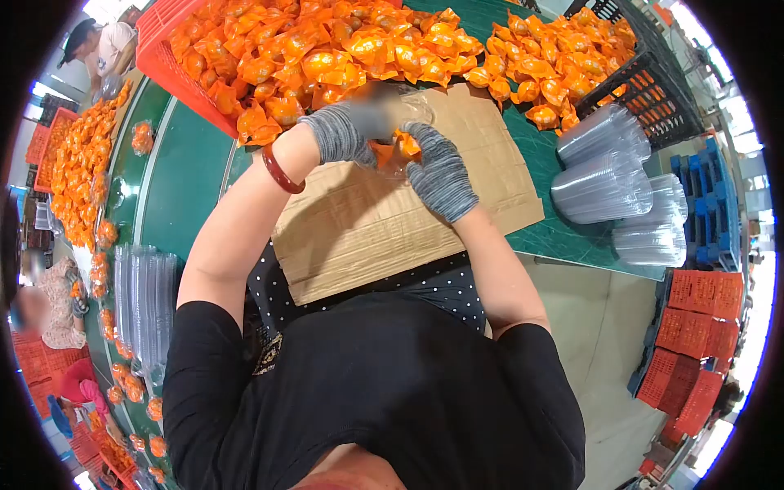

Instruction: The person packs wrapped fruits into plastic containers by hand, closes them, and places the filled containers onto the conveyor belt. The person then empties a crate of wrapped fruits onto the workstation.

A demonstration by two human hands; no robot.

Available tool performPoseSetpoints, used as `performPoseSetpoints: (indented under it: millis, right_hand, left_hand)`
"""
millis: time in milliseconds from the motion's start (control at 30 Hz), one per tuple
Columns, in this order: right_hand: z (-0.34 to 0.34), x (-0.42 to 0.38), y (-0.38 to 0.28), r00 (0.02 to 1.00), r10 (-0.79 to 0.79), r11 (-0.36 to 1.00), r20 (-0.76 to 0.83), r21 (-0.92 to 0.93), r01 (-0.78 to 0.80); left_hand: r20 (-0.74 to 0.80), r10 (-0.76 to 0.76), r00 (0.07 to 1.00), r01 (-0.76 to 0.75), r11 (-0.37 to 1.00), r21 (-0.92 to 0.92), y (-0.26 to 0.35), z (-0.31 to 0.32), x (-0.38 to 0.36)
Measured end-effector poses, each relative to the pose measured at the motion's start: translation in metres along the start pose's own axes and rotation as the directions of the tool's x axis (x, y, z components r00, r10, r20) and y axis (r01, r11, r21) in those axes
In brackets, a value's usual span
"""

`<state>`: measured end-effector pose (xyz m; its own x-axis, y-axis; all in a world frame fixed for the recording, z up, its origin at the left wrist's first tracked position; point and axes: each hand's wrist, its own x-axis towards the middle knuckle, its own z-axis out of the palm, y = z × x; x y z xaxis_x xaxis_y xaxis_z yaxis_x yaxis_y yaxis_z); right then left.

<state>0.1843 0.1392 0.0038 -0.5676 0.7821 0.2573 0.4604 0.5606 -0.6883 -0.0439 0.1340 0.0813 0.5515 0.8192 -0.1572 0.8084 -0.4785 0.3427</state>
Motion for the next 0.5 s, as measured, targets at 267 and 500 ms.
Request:
performPoseSetpoints:
  millis: [267,500]
  right_hand:
    - [0.006,-0.012,0.005,0.998,0.053,0.999,-0.035,-0.004,-0.053]
    - [-0.004,-0.002,-0.003,0.983,-0.15,0.942,-0.106,-0.319,0.109]
  left_hand:
    - [-0.39,-0.379,0.839,-0.038,0.673,-0.738,-0.02,0.072,-0.011]
    - [-0.577,-0.3,0.759,0.047,0.91,-0.411,0.026,0.085,-0.036]
